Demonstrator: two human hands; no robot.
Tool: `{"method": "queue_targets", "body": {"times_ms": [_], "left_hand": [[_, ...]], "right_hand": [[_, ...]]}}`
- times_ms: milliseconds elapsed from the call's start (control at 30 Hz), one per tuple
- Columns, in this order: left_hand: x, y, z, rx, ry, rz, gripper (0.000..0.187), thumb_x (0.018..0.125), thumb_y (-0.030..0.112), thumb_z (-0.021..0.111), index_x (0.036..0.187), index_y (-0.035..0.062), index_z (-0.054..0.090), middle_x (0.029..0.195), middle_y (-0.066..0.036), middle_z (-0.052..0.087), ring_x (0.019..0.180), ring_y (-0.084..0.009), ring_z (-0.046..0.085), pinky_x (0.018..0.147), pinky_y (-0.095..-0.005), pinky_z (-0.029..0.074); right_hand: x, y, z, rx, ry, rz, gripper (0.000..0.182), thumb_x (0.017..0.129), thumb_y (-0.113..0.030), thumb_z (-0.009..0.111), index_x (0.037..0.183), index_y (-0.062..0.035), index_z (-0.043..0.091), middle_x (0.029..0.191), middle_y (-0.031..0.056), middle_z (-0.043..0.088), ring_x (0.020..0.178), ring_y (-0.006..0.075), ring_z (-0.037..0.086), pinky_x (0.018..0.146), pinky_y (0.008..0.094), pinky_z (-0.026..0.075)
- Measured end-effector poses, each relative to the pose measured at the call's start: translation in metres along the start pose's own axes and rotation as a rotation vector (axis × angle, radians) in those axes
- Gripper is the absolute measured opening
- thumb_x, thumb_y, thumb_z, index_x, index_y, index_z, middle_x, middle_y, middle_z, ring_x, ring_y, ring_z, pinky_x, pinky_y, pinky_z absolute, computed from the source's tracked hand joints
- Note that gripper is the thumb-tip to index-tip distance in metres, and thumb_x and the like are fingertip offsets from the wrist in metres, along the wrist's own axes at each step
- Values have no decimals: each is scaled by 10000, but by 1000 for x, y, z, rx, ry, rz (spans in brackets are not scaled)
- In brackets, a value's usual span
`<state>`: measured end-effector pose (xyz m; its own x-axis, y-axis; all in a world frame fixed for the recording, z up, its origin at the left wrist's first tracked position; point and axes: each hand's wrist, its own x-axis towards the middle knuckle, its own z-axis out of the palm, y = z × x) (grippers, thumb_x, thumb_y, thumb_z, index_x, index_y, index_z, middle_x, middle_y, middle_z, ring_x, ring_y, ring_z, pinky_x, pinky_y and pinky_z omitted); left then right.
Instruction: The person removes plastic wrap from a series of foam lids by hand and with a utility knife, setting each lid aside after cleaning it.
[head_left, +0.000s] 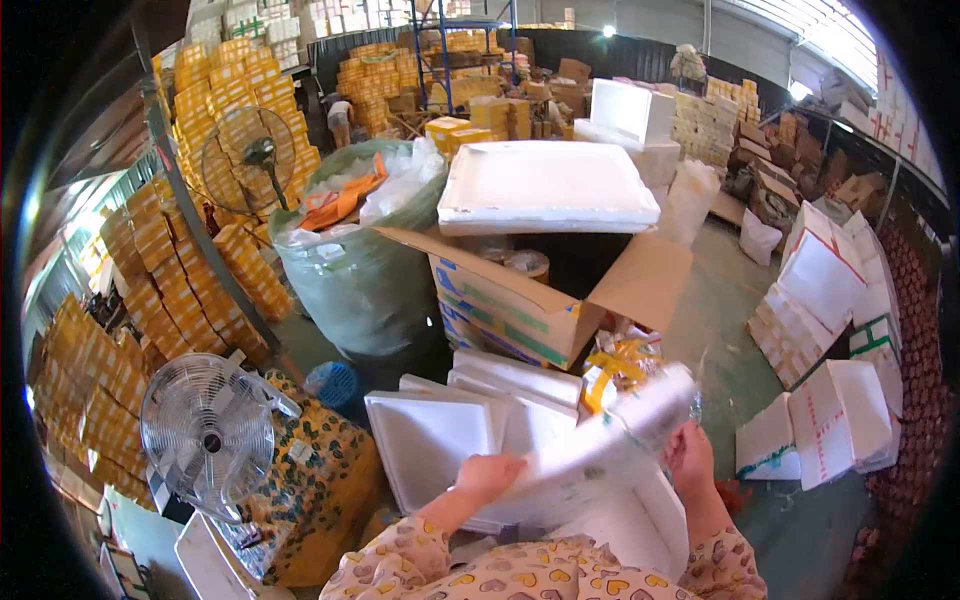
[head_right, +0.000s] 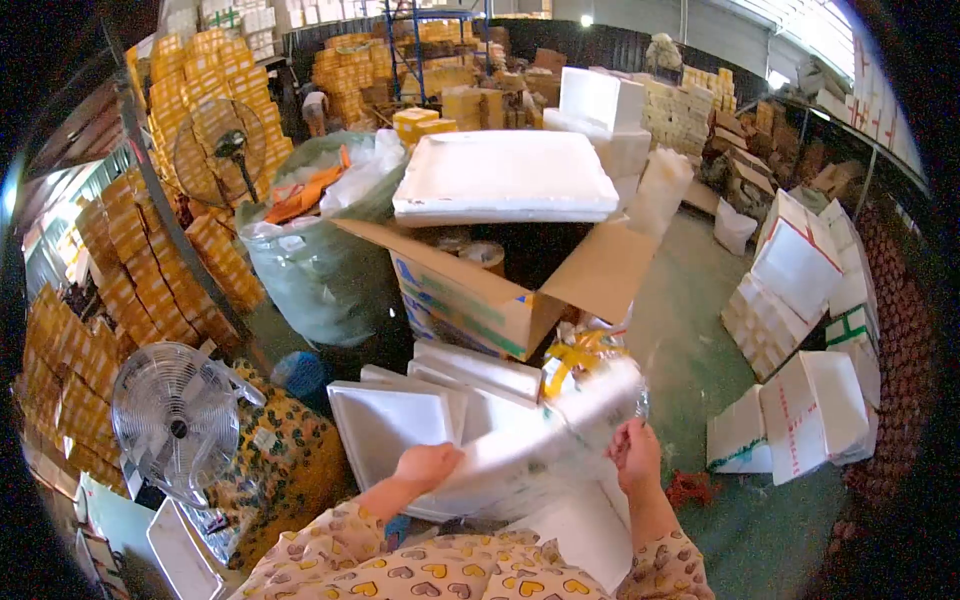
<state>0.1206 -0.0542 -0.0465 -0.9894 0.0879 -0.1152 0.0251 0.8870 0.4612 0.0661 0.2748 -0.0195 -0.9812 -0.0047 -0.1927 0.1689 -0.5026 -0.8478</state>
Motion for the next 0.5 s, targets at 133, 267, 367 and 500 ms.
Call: {"method": "queue_targets", "body": {"times_ms": [133,267,367,500], "left_hand": [[-9,32,-4,-23,0,-11,423,877,461,385,841,93,591,747,-178,612,694,-385,586,642,-474,472],[-6,36,-2,147,-93,64,437,853,491,425,870,85,586,782,-153,628,731,-359,599,678,-441,470],[-18,53,-21,214,-167,133,459,838,515,436,894,86,590,808,-140,635,752,-333,607,705,-424,470],[-14,38,-9,251,-245,173,479,824,537,442,918,91,589,818,-136,636,761,-324,609,708,-423,471]], "right_hand": [[14,19,6,-977,185,-310,339,769,-357,598,896,-50,528,670,58,535,611,231,550,628,346,466],[-14,0,66,-1692,-23,-292,529,710,-494,611,955,-31,540,849,165,613,801,331,595,731,412,463],[-1,21,56,-1838,-177,44,621,683,-560,592,979,-15,551,931,195,617,879,347,596,768,414,457],[13,49,21,-1797,-384,108,553,727,-522,568,858,13,620,803,170,636,742,306,626,706,387,483]]}}
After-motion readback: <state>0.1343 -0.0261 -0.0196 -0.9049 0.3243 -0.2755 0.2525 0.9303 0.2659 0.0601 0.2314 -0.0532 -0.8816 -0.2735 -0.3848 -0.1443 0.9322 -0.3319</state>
